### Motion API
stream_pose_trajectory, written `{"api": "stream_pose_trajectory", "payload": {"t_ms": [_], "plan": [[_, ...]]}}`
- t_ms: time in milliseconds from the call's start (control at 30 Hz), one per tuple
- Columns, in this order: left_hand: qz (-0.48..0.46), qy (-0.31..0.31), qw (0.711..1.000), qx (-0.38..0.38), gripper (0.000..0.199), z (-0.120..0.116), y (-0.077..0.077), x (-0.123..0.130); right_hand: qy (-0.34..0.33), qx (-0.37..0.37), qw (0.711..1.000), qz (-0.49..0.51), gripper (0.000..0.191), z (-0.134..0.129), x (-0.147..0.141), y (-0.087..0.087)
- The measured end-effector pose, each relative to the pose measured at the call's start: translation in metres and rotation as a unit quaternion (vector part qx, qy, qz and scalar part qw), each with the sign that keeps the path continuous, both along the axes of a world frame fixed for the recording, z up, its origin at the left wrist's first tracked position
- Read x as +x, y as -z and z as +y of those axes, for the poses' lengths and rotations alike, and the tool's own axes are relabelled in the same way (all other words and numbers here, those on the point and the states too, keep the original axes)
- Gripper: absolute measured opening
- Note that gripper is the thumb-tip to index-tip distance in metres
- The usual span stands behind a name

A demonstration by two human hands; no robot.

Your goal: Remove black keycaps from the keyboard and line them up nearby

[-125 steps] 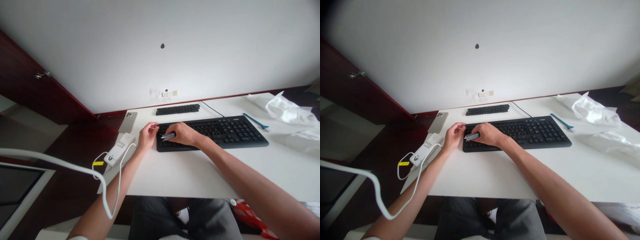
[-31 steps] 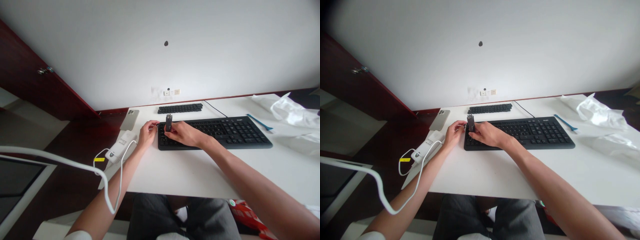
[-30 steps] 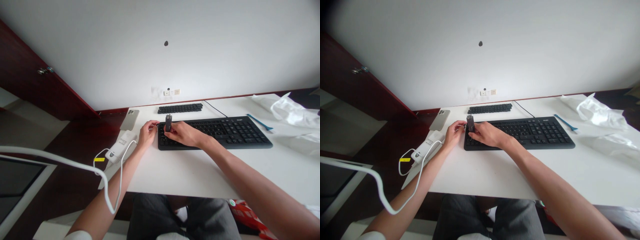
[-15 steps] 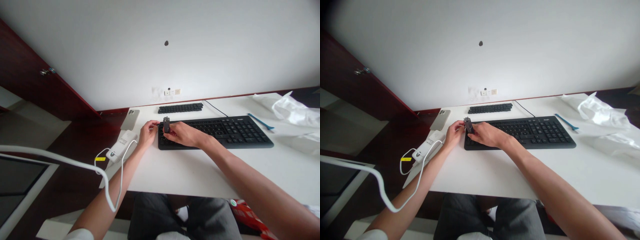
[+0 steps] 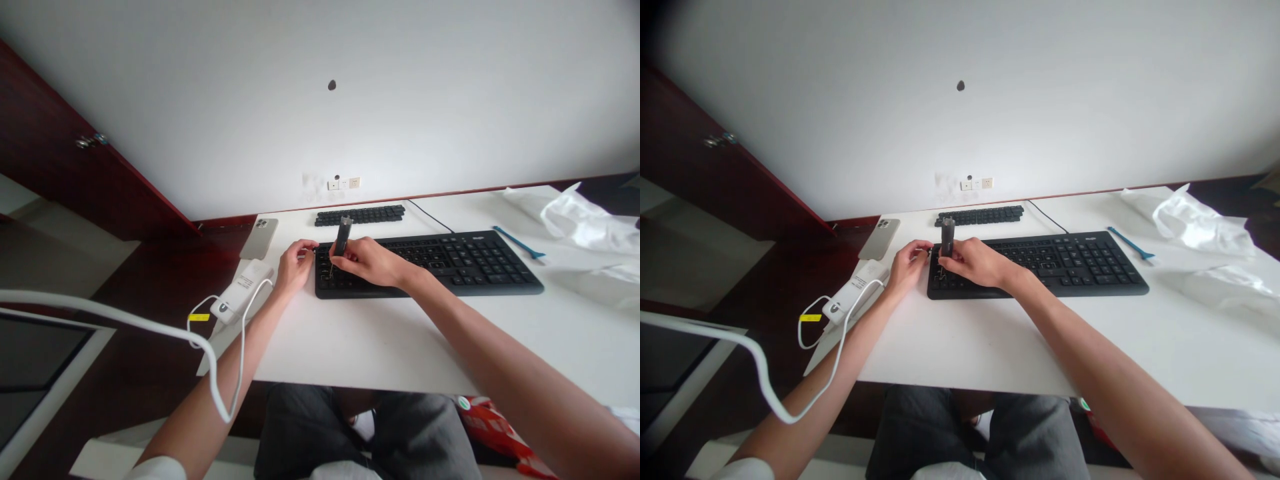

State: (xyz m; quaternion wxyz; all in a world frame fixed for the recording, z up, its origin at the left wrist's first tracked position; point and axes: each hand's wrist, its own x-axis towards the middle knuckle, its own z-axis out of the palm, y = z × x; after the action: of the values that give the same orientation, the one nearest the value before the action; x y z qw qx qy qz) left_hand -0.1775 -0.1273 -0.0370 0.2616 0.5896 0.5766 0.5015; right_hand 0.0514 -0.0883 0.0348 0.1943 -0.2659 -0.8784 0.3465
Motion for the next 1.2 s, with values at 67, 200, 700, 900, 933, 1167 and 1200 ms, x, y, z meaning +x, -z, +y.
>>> {"api": "stream_pose_trajectory", "payload": {"t_ms": [67,200,700,900,933,1167,1200], "plan": [[0.000,0.002,1.000,-0.002,0.024,0.000,0.000,0.000,0.003,-0.016,1.000,0.010,0.030,0.002,0.001,0.003],[0.006,0.003,1.000,0.001,0.025,0.000,0.000,0.000,-0.007,-0.058,0.998,0.032,0.034,0.006,0.001,0.010],[0.009,0.003,1.000,-0.006,0.025,-0.001,-0.001,0.000,-0.010,-0.090,0.996,0.026,0.033,0.009,0.001,0.012],[-0.004,0.004,1.000,-0.009,0.024,-0.001,-0.002,0.001,0.014,-0.079,0.996,0.034,0.036,0.009,0.004,0.007],[-0.003,0.004,1.000,-0.008,0.025,-0.001,-0.002,0.001,0.017,-0.070,0.997,0.027,0.035,0.009,0.004,0.007],[0.014,-0.005,1.000,-0.004,0.025,-0.002,-0.004,0.002,0.009,-0.030,0.999,-0.011,0.030,0.004,0.002,0.004],[0.018,-0.005,1.000,-0.002,0.025,-0.002,-0.004,0.002,0.005,-0.026,1.000,-0.013,0.029,0.004,0.001,0.004]]}}
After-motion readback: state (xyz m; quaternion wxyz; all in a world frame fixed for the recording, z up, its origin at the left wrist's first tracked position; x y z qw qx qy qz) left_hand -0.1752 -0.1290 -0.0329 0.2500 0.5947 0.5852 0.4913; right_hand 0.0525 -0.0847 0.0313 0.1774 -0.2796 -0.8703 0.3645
